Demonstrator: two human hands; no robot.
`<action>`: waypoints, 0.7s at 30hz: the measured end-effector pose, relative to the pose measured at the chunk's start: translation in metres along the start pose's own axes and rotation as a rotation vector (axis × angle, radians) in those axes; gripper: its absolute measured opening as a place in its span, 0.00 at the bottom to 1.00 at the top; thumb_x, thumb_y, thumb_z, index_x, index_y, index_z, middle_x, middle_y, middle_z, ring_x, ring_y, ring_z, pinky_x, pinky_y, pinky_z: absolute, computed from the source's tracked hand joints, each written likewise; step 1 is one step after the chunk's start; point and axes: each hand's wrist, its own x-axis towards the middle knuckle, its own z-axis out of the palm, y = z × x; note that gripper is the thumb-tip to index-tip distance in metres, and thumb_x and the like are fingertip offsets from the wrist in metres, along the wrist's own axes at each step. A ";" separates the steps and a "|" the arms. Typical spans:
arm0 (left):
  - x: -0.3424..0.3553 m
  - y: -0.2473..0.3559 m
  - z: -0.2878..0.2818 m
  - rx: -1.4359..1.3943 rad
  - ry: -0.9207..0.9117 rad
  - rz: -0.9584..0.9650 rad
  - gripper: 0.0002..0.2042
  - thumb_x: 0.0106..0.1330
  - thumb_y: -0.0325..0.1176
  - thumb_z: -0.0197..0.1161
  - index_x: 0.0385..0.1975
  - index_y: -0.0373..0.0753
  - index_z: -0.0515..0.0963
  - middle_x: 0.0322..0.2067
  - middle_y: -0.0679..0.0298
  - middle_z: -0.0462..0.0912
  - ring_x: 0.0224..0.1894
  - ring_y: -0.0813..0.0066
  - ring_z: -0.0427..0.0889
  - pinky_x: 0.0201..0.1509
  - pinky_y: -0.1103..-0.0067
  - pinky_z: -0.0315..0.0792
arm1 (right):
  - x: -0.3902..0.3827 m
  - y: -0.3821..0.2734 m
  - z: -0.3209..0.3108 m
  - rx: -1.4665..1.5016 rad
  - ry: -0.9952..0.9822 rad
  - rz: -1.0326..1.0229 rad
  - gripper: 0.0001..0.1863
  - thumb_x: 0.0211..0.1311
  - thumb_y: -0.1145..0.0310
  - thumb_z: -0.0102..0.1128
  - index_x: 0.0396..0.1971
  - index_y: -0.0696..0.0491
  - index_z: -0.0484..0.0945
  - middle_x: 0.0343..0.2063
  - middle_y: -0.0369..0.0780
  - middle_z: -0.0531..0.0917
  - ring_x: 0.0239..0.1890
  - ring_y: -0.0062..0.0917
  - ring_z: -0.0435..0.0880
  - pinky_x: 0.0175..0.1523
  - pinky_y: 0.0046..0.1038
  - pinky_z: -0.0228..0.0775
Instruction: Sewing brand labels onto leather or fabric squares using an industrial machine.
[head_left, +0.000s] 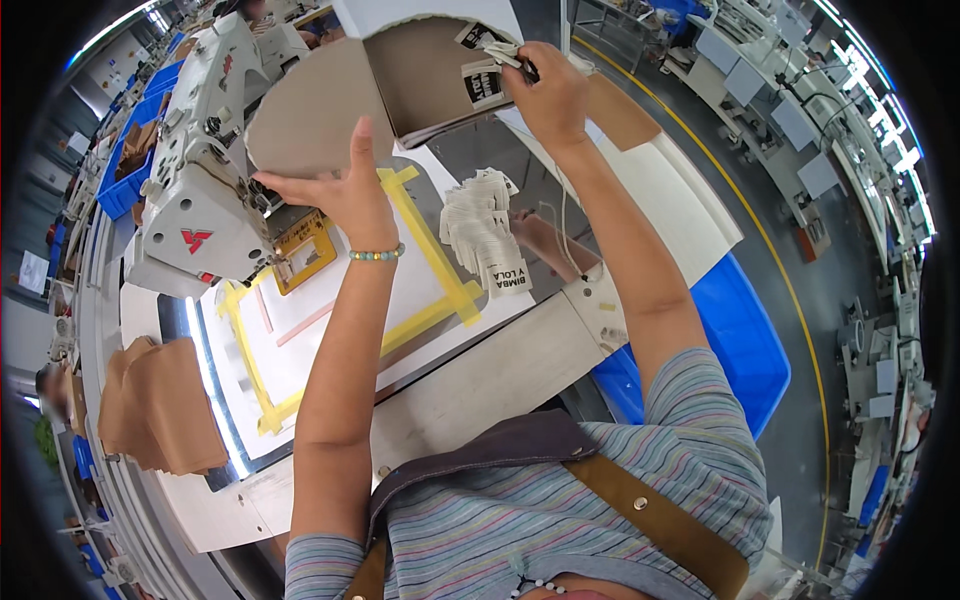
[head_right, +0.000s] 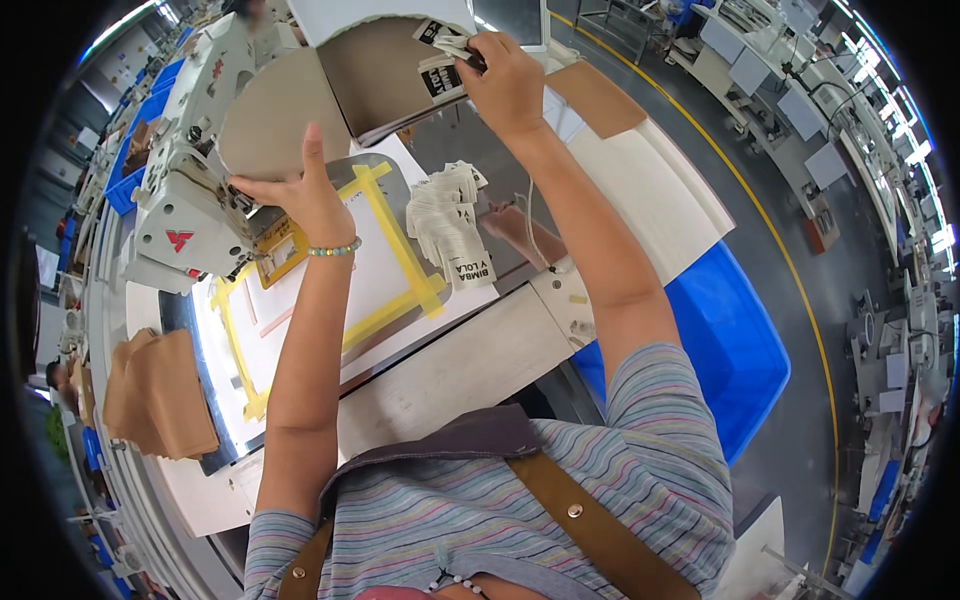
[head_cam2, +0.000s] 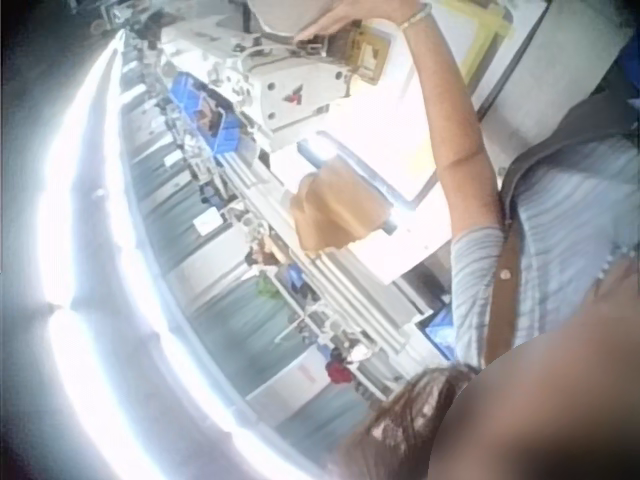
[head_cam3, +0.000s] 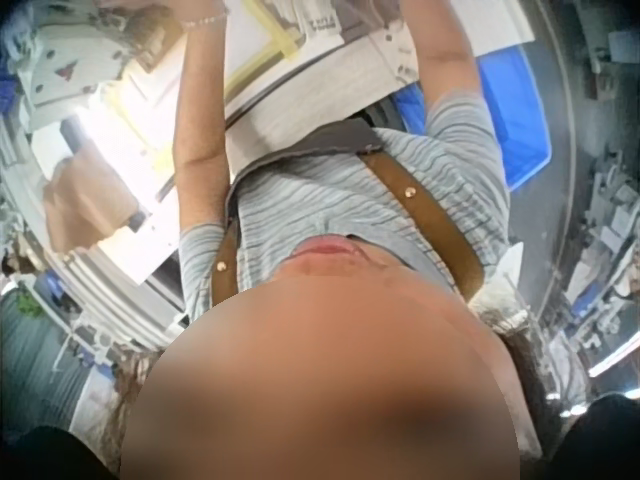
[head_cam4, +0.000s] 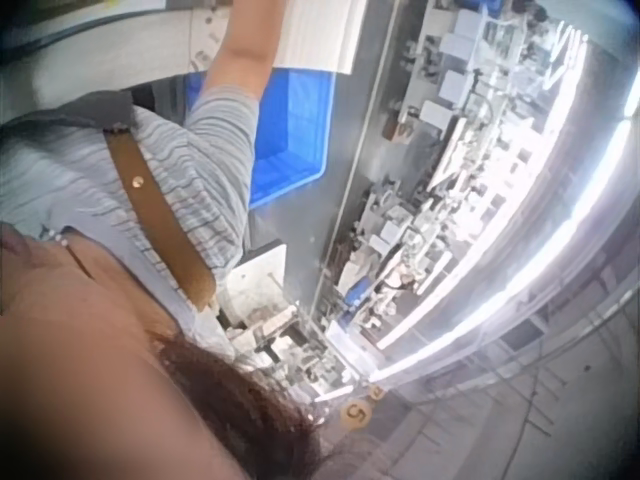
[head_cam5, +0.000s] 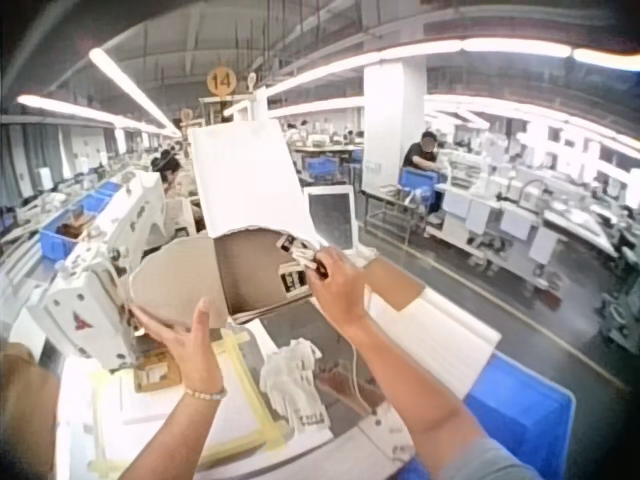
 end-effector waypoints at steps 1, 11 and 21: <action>0.002 -0.013 -0.004 0.179 0.053 -0.079 0.70 0.58 0.38 0.83 0.78 0.39 0.18 0.77 0.47 0.35 0.76 0.54 0.58 0.79 0.58 0.63 | -0.001 0.000 0.003 0.003 0.004 -0.005 0.14 0.51 0.72 0.77 0.37 0.53 0.83 0.34 0.40 0.87 0.31 0.35 0.88 0.36 0.32 0.81; -0.009 -0.021 0.002 -0.530 -0.138 -0.516 0.61 0.63 0.37 0.79 0.81 0.46 0.30 0.73 0.57 0.59 0.73 0.61 0.65 0.74 0.60 0.67 | -0.010 0.007 0.007 0.022 0.057 0.018 0.14 0.50 0.73 0.76 0.37 0.54 0.82 0.34 0.41 0.88 0.32 0.36 0.88 0.36 0.32 0.80; 0.007 0.014 0.019 -0.269 -0.705 -0.176 0.61 0.57 0.26 0.79 0.81 0.42 0.35 0.59 0.55 0.75 0.57 0.68 0.81 0.59 0.69 0.80 | -0.019 0.015 -0.005 0.166 0.009 0.127 0.15 0.52 0.76 0.74 0.42 0.58 0.83 0.43 0.44 0.89 0.35 0.33 0.89 0.40 0.30 0.83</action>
